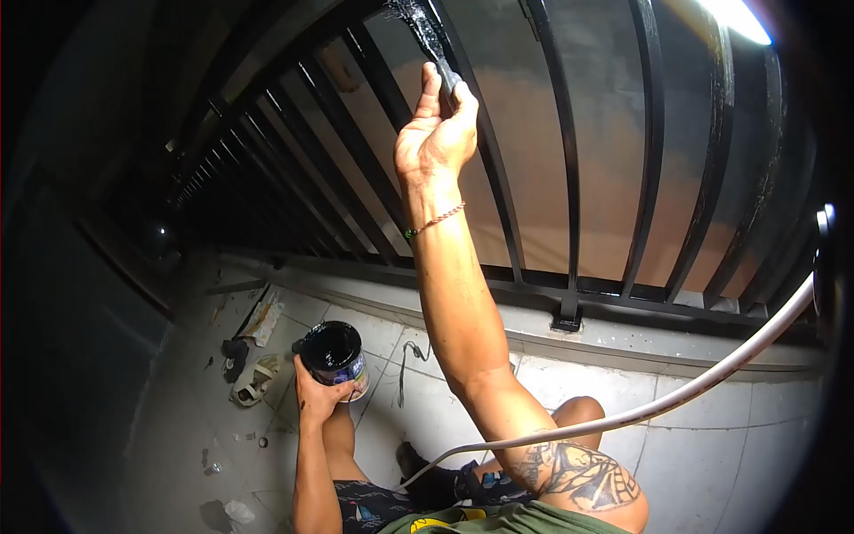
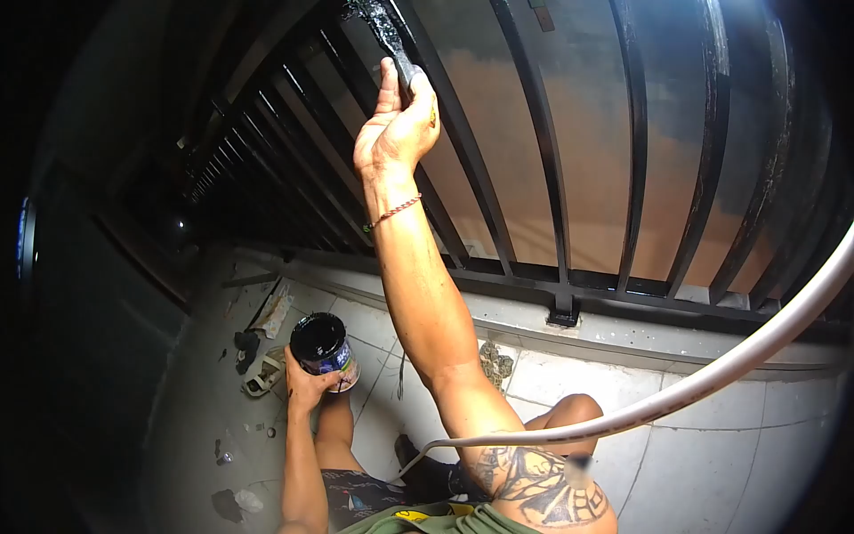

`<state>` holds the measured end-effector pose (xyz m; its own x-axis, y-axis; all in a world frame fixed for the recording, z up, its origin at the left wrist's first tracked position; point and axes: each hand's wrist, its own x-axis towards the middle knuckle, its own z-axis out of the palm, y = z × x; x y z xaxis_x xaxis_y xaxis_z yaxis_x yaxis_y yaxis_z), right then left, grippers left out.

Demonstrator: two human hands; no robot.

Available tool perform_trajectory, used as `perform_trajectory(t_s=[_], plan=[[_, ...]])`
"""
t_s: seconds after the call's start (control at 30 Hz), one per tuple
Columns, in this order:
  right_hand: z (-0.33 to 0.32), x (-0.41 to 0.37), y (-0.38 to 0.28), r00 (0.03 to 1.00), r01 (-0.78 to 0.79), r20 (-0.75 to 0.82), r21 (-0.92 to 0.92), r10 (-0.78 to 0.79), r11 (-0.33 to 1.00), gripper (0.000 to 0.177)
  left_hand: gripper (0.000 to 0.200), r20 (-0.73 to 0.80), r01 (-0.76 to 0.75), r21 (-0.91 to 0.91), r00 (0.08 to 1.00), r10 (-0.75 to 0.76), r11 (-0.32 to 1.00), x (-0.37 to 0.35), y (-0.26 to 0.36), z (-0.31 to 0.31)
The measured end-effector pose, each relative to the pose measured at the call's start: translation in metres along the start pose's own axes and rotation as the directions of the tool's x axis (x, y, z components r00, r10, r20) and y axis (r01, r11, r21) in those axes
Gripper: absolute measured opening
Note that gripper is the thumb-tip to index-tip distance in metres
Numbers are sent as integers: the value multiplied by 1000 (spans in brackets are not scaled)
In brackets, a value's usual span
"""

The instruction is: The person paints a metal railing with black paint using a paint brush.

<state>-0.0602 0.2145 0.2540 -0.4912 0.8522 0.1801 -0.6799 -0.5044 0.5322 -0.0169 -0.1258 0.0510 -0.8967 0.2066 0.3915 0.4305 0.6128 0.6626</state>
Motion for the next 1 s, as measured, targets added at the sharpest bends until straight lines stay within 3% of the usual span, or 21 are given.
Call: perform_trajectory(t_s=[0.27,0.37,0.5,0.7,0.83,1.0], plan=[[-36,10,38,986,-121,-116,-41,115,992,20,85,-36,-2,61,999,4,998,5,-4,-7],[-25,2,29,992,25,-119,-171,-46,985,17,85,-44,18,36,999,-16,999,5,-7,-13],[6,3,31,989,37,-129,-212,-66,977,12,84,-45,62,88,997,-59,994,1,0,-21],[7,-1,16,993,99,-64,7,-98,995,17,83,-84,78,73,994,-72,994,-3,-6,-24],[-7,-9,10,994,35,-110,69,-27,997,21,84,-103,49,79,994,-40,996,-6,-8,-25],[-11,7,26,978,-57,-171,323,118,945,22,85,-98,85,56,992,-80,995,-7,-14,-26]])
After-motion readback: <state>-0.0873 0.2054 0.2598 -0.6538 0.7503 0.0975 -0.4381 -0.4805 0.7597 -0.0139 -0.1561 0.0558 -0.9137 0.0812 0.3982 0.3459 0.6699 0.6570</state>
